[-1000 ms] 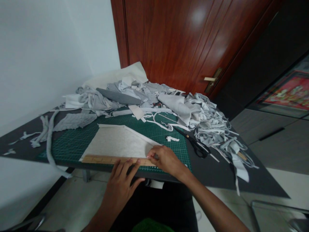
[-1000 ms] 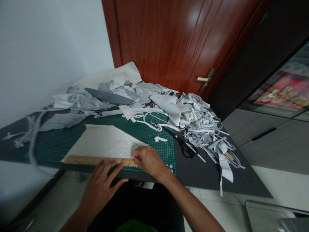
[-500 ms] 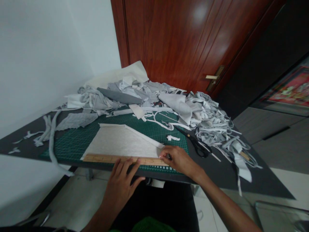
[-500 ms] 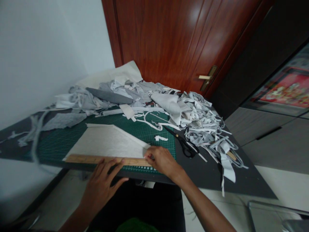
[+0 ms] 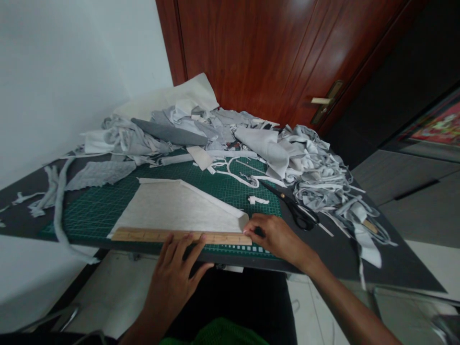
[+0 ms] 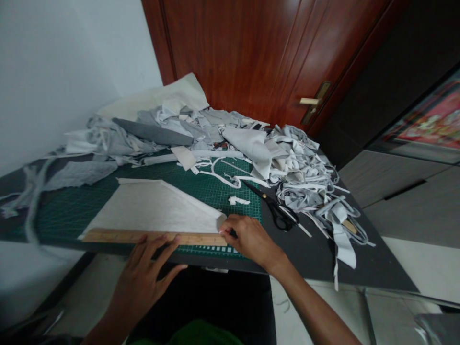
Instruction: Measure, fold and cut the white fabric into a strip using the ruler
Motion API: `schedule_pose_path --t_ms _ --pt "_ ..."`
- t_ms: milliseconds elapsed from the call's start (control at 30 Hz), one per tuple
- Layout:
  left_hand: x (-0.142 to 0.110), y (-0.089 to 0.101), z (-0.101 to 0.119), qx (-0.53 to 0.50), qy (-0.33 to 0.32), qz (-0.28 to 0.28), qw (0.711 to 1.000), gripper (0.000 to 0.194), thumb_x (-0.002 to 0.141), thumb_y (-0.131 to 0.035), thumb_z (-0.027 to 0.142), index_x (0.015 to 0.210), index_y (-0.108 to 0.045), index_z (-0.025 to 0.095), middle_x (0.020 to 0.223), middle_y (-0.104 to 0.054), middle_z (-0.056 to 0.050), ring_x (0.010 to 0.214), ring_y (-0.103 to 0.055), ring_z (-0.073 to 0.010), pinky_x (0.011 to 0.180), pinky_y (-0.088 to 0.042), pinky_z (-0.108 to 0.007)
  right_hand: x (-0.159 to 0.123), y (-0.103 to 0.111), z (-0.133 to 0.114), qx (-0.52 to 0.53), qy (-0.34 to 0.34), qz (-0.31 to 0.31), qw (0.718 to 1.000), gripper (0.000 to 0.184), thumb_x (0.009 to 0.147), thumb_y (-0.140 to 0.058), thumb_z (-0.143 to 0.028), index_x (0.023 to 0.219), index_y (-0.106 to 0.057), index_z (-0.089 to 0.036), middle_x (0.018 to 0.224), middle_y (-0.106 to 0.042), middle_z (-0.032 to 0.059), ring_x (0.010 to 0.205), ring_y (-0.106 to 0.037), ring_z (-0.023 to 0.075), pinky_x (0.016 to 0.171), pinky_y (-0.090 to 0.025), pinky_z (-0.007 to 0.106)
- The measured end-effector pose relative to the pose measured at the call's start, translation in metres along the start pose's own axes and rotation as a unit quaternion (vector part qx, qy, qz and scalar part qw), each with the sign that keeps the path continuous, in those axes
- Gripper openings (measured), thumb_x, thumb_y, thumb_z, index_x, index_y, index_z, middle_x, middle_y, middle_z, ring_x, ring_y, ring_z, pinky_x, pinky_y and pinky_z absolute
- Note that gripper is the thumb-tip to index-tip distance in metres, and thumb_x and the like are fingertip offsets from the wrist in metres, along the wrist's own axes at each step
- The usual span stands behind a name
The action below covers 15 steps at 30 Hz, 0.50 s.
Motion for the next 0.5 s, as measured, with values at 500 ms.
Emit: schedule_pose_path --t_ms 500 --pt "-0.003 -0.004 0.002 -0.002 0.000 0.015 1.000 0.045 0.098 -0.063 0.036 0.137 -0.058 0.013 0.121 -0.063 -0.015 0.114 -0.062 -0.0325 0.111 -0.046 -0.063 -0.026 0.009 0.022 0.103 -0.038 0.086 0.990 0.010 0.099 -0.063 -0.022 0.094 -0.071 -0.022 0.091 -0.069 0.0008 0.080 -0.065 0.0147 0.071 -0.045 0.026"
Point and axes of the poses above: each hand's wrist, its own x-axis towards the middle knuckle, its own y-axis out of the back of the hand, z = x × y, the point moved 7 cm from there along x, towards the middle knuckle
